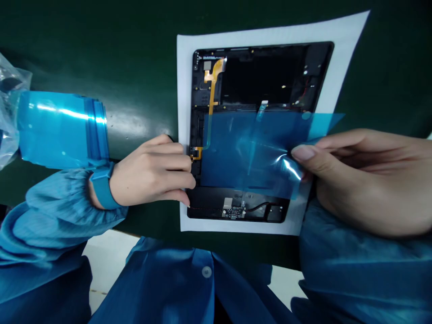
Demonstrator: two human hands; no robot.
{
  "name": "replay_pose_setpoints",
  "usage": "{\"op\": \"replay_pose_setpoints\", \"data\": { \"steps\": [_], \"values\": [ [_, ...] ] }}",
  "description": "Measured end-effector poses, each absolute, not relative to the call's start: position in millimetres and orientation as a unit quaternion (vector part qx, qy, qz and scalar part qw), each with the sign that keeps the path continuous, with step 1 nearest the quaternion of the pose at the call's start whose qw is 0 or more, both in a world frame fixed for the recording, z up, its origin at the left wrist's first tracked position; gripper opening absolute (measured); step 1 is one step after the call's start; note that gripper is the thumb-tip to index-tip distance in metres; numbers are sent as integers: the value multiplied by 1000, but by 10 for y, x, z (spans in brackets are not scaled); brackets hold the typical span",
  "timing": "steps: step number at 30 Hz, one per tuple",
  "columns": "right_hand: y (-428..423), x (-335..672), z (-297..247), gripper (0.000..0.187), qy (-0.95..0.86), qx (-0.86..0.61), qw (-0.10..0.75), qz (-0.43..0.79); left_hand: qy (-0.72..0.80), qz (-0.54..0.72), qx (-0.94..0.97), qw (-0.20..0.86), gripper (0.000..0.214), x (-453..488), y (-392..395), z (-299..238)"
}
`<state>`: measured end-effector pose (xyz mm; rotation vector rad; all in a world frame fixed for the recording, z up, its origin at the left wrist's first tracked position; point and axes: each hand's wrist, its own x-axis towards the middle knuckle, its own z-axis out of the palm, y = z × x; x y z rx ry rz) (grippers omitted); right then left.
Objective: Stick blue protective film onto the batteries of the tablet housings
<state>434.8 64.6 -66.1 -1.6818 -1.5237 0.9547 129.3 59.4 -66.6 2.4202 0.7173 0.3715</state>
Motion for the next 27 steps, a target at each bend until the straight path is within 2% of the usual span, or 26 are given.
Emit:
{"op": "replay_pose_setpoints", "data": {
  "steps": [7,14,27],
  "values": [
    [657,4344,-635,19,-581,-665,303,359,260,156,917,258,33,1294,587,-659],
    [716,4331,-598,27,-566,-671,270,395,259,159,915,266,32,1280,574,-661],
    [677,4335,-642,21,-563,-653,291,414,256,166,913,271,29,1275,576,-668]
  ]
}}
